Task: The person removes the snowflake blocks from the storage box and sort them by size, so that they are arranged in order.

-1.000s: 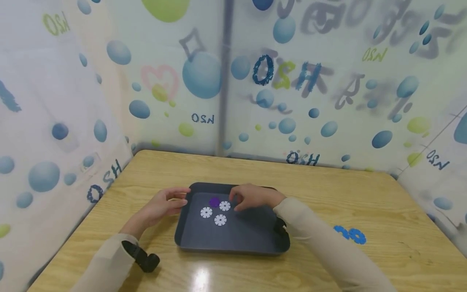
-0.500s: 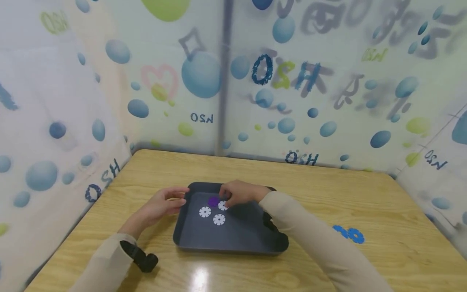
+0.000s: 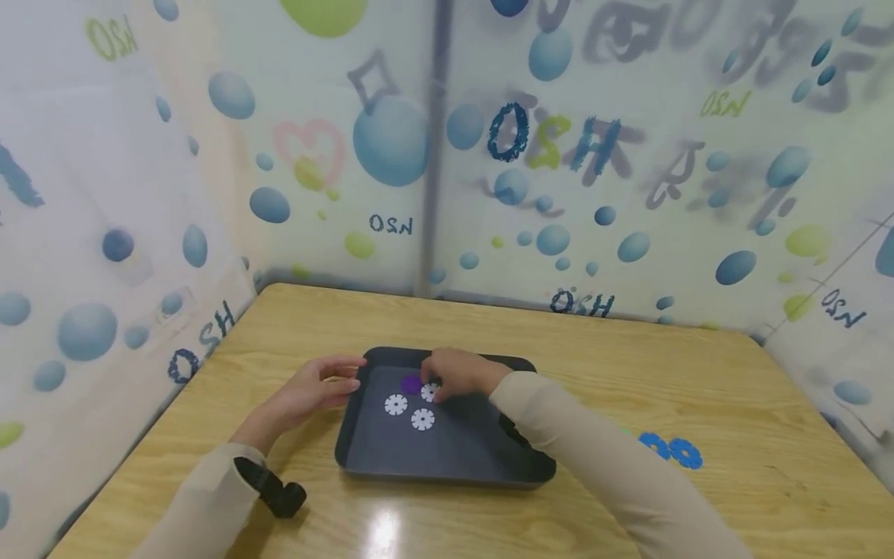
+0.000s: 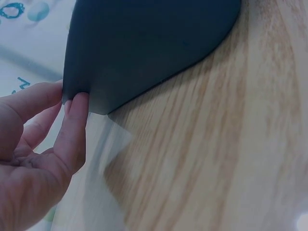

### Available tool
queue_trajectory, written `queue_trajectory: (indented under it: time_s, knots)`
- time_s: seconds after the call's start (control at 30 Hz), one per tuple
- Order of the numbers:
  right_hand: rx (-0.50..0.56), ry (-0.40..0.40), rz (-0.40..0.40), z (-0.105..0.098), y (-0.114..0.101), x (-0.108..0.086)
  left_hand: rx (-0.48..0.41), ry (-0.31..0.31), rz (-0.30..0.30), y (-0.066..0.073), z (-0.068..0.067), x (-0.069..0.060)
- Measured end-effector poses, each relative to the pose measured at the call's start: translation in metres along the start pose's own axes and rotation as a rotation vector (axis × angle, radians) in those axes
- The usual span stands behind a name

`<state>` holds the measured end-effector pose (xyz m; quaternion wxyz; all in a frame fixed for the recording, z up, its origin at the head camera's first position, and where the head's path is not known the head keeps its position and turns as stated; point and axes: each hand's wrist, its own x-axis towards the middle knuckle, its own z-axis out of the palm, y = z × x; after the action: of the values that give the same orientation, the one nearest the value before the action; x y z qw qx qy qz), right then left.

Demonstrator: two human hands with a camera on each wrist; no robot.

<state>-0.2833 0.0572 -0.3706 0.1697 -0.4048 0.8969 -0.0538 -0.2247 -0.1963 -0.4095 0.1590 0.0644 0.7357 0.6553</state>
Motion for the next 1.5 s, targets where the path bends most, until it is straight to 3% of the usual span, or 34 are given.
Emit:
queue_trajectory:
  time_s: [0.2,0.63,0.83,1.3,1.5]
  knots:
    - [-0.036,-0.008,0.014,-0.004,-0.003,0.004,0.028,0.016,-0.016,0.004,-0.002,0.0]
    - [0.107,0.014,0.022,-0.006,-0.001,-0.006,0.018,0.015,-0.028,0.003,0.002,0.0]
    - [0.119,0.038,-0.007,-0.009,0.003,-0.015,0.018,0.02,-0.032,0.003,0.002,0.0]
    - [0.197,0.115,-0.085,-0.023,0.022,-0.052,0.03,0.02,-0.026,0.001,-0.001,0.001]
    - [0.25,0.122,-0.032,-0.027,0.035,-0.072,0.035,0.016,-0.024,0.001,-0.001,0.0]
